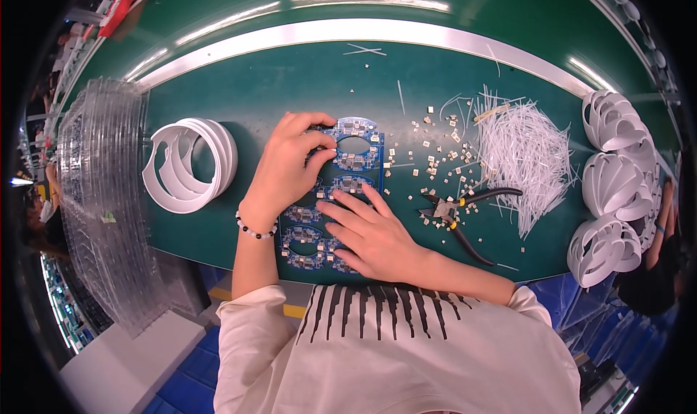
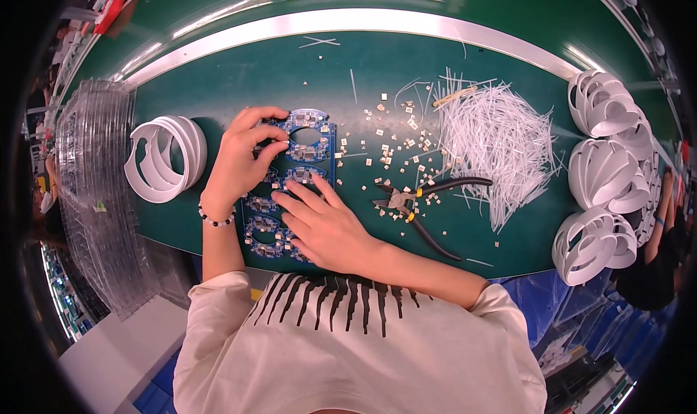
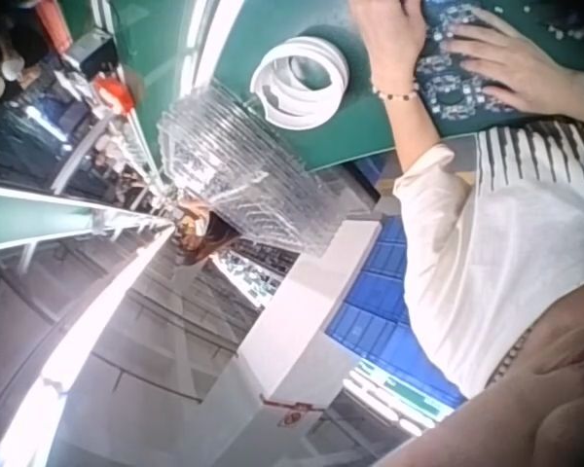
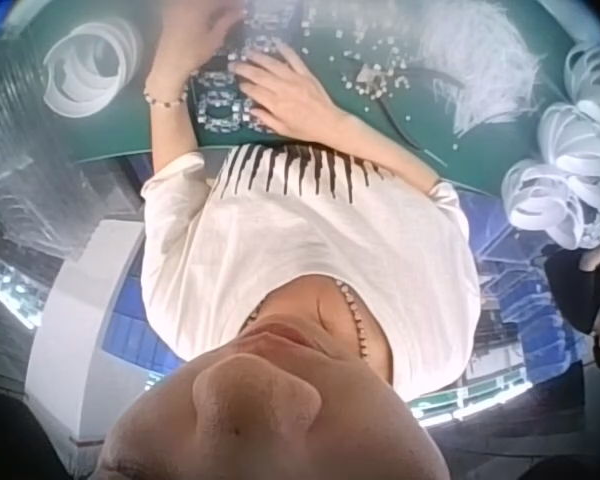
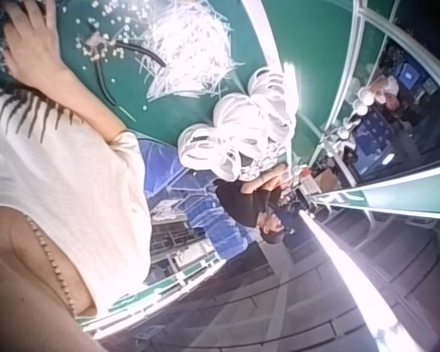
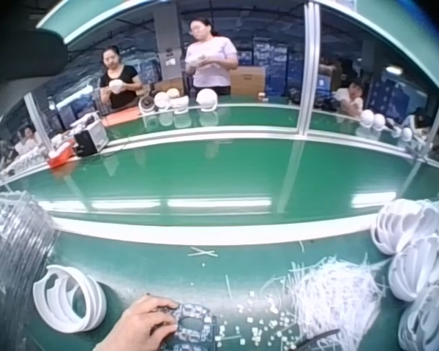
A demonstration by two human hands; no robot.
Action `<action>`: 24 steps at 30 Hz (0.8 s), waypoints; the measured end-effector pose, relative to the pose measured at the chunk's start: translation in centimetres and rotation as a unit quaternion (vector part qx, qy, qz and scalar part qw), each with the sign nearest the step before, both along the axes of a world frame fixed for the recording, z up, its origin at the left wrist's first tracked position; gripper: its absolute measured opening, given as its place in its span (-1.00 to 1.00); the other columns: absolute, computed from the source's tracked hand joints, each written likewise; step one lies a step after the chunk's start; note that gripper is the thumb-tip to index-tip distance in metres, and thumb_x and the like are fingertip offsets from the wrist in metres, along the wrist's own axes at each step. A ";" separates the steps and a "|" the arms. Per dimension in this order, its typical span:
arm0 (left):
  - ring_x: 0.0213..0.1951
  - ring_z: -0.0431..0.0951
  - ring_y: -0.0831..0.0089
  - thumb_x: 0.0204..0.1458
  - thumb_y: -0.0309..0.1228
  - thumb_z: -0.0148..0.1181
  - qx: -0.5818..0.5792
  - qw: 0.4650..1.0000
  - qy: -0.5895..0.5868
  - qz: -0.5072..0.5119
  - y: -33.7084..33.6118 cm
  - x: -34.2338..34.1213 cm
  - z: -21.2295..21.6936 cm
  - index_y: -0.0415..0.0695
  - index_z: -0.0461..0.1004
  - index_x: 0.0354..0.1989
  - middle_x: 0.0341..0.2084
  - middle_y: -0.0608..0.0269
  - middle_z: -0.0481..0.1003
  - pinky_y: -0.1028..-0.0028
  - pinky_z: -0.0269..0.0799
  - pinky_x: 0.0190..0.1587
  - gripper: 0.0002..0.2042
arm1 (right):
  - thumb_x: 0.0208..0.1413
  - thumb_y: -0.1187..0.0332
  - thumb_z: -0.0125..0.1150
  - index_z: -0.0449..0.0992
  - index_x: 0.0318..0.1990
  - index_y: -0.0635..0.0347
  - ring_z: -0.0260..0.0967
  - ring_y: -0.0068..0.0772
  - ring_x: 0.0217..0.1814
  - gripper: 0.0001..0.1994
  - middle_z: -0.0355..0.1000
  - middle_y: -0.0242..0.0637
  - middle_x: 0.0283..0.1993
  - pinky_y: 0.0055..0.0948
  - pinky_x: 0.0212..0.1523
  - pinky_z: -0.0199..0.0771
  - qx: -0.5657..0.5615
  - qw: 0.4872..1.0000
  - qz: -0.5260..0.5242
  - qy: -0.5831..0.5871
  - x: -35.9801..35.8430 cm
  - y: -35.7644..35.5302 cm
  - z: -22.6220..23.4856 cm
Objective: Assembling LED light components including circular PCBs and housing on an assembly line.
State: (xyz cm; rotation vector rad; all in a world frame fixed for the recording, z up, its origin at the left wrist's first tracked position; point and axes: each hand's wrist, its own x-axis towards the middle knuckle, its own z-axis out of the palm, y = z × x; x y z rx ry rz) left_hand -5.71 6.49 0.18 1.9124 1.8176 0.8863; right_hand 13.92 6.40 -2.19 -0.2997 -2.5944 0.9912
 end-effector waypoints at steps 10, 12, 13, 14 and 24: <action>-0.25 0.50 0.35 -0.17 -0.55 0.23 0.040 0.993 -0.110 0.029 0.1 0.5 0.5 -0.15 0.46 -0.47 -0.27 0.34 0.48 0.17 0.15 0.11 -0.91 | -0.12 0.29 0.21 0.47 -0.25 0.25 0.01 -0.15 0.29 -0.72 0.21 -0.21 0.16 0.03 0.29 -0.15 0.020 1.000 0.000 -0.003 0.0 0.0 -0.2; -0.21 0.49 0.43 -0.17 -0.50 0.25 0.086 0.994 -0.064 -0.030 0.1 1.4 0.2 -0.04 0.52 -0.42 -0.30 0.46 0.48 -0.09 -0.12 0.21 -0.89 | -0.12 0.29 0.22 0.47 -0.25 0.25 0.01 -0.14 0.29 -0.71 0.21 -0.20 0.16 0.03 0.29 -0.15 0.015 1.000 -0.002 0.001 0.0 -0.2 -0.2; -0.18 0.48 0.43 -0.17 -0.50 0.25 0.077 0.995 -0.051 -0.047 0.0 2.3 0.4 -0.02 0.54 -0.39 -0.30 0.45 0.48 -0.07 -0.12 0.22 -0.86 | -0.13 0.29 0.22 0.47 -0.25 0.25 0.02 -0.14 0.29 -0.71 0.21 -0.20 0.16 0.04 0.29 -0.15 0.010 1.000 -0.004 0.006 -0.1 -0.3 -0.1; -0.16 0.47 0.42 -0.17 -0.50 0.25 0.067 0.995 -0.038 -0.064 -0.2 3.1 0.7 0.00 0.55 -0.36 -0.31 0.44 0.48 -0.06 -0.13 0.23 -0.84 | -0.13 0.29 0.22 0.47 -0.25 0.25 0.02 -0.14 0.29 -0.71 0.21 -0.20 0.16 0.04 0.29 -0.15 0.009 1.000 0.000 0.008 -0.2 -0.5 -0.1; -0.29 0.50 0.34 -0.28 -0.60 0.28 -0.030 0.995 -0.077 0.049 -0.7 -1.8 0.9 -0.19 0.55 -0.49 -0.35 0.24 0.50 0.40 0.38 -0.13 -0.88 | -0.17 0.33 0.27 0.46 -0.21 0.25 0.05 -0.13 0.29 -0.67 0.20 -0.22 0.18 0.08 0.26 -0.09 -0.003 1.000 0.002 0.001 0.1 0.0 0.0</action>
